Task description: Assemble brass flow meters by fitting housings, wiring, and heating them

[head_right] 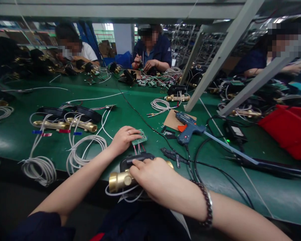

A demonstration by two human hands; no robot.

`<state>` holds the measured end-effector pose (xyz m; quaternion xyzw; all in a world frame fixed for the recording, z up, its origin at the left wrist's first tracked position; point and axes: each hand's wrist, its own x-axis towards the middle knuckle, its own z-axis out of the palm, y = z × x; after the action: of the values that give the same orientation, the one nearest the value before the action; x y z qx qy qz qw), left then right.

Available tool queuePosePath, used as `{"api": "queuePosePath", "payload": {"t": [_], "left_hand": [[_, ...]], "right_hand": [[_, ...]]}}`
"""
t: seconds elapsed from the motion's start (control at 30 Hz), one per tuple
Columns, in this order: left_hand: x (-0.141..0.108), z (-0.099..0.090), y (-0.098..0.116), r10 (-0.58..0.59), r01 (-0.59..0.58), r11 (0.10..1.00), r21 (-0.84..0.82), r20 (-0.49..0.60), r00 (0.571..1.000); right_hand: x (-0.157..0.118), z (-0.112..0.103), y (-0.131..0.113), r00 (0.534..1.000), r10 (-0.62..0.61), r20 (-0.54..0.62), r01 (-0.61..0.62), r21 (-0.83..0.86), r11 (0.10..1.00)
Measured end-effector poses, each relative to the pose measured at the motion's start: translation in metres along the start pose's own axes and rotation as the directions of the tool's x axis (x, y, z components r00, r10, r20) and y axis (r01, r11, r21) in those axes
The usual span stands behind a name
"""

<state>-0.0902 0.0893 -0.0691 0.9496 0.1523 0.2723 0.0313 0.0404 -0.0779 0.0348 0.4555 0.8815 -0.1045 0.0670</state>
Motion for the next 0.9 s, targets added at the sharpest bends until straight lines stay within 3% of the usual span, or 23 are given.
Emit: {"api": "queuePosePath", "payload": {"t": [0.17,0.27,0.3,0.37,0.43,0.47,0.57,0.67,0.8,0.9], "left_hand": [[-0.003,0.007,0.001,-0.039,0.039,0.999,0.000,0.088,0.995],[-0.014,-0.007,0.009,-0.130,0.123,0.990,0.068,0.116,0.985],[-0.021,-0.014,0.013,-0.184,0.174,0.980,0.094,0.108,0.977],[-0.043,-0.029,0.023,-0.302,0.296,0.951,0.087,0.068,0.951],[-0.068,-0.042,0.038,-0.391,0.395,0.917,-0.055,0.071,0.918],[-0.080,-0.046,0.047,-0.416,0.432,0.886,-0.166,0.125,0.901],[-0.103,-0.046,0.078,-0.442,0.543,0.707,-0.453,0.315,0.840],[-0.102,-0.032,0.100,-0.534,0.598,0.576,-0.557,0.298,0.791],[-0.089,-0.016,0.107,-0.582,0.560,0.584,-0.588,0.177,0.793],[-0.087,-0.015,0.104,-0.573,0.551,0.604,-0.576,0.166,0.802]], "right_hand": [[0.019,0.003,0.013,0.993,0.090,-0.078,-0.088,0.024,0.996],[0.007,0.008,0.017,0.962,0.045,-0.269,-0.035,0.040,0.999],[-0.003,0.010,0.017,0.926,0.031,-0.375,-0.014,0.049,0.999],[-0.027,0.016,0.013,0.802,0.083,-0.591,-0.026,0.105,0.994],[-0.048,0.028,0.004,0.687,0.214,-0.694,-0.086,0.215,0.973],[-0.056,0.036,-0.001,0.660,0.274,-0.699,-0.117,0.265,0.957],[-0.060,0.065,-0.018,0.674,0.338,-0.656,-0.205,0.274,0.940],[-0.044,0.086,-0.029,0.659,0.336,-0.673,-0.269,0.206,0.941],[-0.021,0.090,-0.035,0.625,0.291,-0.725,-0.250,0.168,0.954],[-0.007,0.091,-0.039,0.613,0.235,-0.754,-0.199,0.141,0.970]]}}
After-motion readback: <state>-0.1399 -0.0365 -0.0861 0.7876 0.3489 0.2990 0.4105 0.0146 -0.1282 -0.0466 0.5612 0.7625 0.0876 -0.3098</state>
